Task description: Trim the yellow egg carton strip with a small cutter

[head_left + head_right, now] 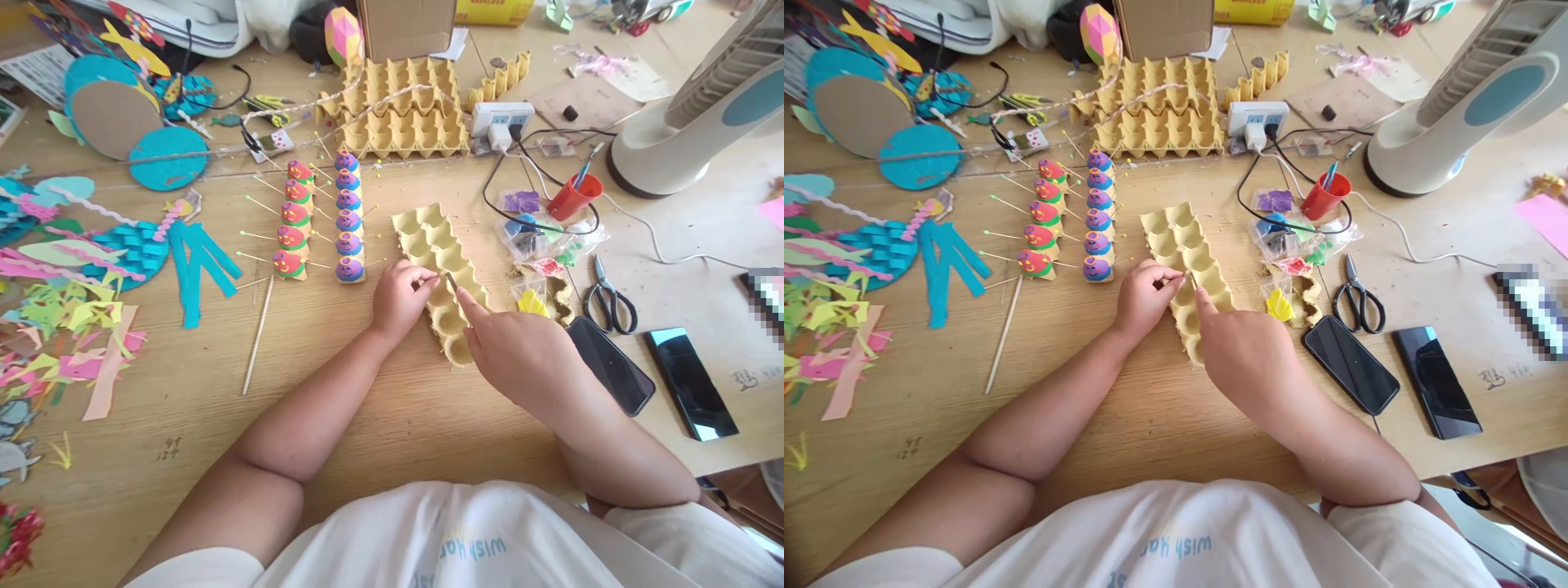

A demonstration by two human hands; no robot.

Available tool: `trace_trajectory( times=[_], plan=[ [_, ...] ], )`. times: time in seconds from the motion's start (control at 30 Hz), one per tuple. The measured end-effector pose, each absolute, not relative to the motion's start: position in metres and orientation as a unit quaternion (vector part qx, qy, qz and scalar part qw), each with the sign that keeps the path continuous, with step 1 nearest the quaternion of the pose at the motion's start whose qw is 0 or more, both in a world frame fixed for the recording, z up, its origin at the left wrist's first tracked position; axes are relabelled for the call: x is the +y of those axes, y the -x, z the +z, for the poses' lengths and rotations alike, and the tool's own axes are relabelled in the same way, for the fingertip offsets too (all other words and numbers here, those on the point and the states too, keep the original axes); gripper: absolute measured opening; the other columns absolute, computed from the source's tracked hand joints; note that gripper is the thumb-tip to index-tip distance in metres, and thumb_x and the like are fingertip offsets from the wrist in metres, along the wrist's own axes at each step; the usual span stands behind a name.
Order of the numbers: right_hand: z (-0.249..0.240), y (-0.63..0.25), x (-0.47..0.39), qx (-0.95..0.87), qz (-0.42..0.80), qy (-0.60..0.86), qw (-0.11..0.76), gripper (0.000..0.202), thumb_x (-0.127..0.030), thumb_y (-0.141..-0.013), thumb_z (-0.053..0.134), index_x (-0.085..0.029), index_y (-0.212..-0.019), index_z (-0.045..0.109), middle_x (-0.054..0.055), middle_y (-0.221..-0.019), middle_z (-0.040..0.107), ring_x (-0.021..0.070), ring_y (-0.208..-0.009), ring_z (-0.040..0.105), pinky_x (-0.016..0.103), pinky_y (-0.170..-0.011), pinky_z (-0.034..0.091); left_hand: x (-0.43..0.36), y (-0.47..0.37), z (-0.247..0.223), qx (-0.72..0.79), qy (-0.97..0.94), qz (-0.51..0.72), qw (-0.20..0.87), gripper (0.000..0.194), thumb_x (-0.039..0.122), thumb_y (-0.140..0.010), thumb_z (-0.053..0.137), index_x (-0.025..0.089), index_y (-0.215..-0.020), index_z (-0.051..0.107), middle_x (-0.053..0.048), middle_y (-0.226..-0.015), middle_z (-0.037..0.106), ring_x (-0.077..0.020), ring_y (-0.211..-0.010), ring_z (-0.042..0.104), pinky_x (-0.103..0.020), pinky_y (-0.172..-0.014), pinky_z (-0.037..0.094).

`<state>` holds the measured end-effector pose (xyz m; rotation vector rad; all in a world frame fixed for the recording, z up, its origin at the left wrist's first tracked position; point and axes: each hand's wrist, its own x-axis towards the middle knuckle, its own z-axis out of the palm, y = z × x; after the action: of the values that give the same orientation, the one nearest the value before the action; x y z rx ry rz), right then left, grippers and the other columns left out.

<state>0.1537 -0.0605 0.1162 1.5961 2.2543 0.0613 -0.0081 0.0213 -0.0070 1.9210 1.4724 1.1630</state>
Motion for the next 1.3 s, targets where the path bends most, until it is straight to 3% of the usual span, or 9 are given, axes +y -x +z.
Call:
trace_trajectory(
  times=[0.33, 0.5, 0.73, 1.0, 1.3],
  plan=[
    [0.116, -0.156, -0.061, 0.801, 0.02, -0.564, 0.2, 0.06, -0.029, -0.098, 0.038, -0.017, -0.157, 0.03, 0.005, -0.068, 0.071, 0.0181, -0.055, 0.063, 0.028, -0.046, 0.022, 0.022, 0.009, -0.008, 0.53, -0.696, 0.427, 0.23, 0.005, 0.024, -0.083, 0.071, 0.022, -0.083, 0.074, -0.002, -0.084, 0.07, -0.0168, -0.077, 0.062, -0.031, -0.075, 0.05],
    [0.119, -0.164, -0.064, 0.807, 0.03, -0.558, 0.191, 0.058, -0.031, -0.098, 0.039, -0.023, -0.156, 0.033, 0.002, -0.064, 0.07, 0.0172, -0.055, 0.062, 0.028, -0.047, 0.019, 0.022, 0.008, -0.008, 0.535, -0.695, 0.425, 0.225, 0.004, 0.022, -0.083, 0.07, 0.022, -0.082, 0.074, -0.002, -0.083, 0.07, -0.0171, -0.078, 0.062, -0.032, -0.076, 0.05],
    [0.116, -0.159, -0.057, 0.795, 0.029, -0.577, 0.183, 0.065, -0.033, -0.1, 0.036, -0.022, -0.16, 0.015, 0.002, -0.066, 0.07, 0.017, -0.055, 0.063, 0.028, -0.05, 0.023, 0.021, 0.008, -0.008, 0.538, -0.689, 0.427, 0.232, 0.005, 0.022, -0.083, 0.069, 0.021, -0.081, 0.073, -0.003, -0.082, 0.069, -0.0174, -0.078, 0.062, -0.032, -0.075, 0.05],
    [0.11, -0.157, -0.058, 0.799, 0.041, -0.573, 0.178, 0.061, -0.032, -0.099, 0.04, -0.02, -0.157, 0.03, 0.002, -0.066, 0.07, 0.0175, -0.055, 0.065, 0.029, -0.046, 0.019, 0.021, 0.008, -0.007, 0.533, -0.693, 0.427, 0.232, 0.005, 0.024, -0.083, 0.07, 0.021, -0.083, 0.074, -0.003, -0.083, 0.069, -0.0176, -0.078, 0.061, -0.032, -0.076, 0.049],
    [0.112, -0.155, -0.059, 0.795, 0.037, -0.576, 0.186, 0.059, -0.031, -0.099, 0.038, -0.019, -0.157, 0.03, 0.004, -0.069, 0.072, 0.0169, -0.057, 0.066, 0.028, -0.046, 0.021, 0.022, 0.009, -0.007, 0.53, -0.695, 0.428, 0.229, 0.004, 0.023, -0.083, 0.07, 0.021, -0.083, 0.074, -0.002, -0.083, 0.07, -0.0171, -0.078, 0.062, -0.032, -0.076, 0.05]
  ],
)
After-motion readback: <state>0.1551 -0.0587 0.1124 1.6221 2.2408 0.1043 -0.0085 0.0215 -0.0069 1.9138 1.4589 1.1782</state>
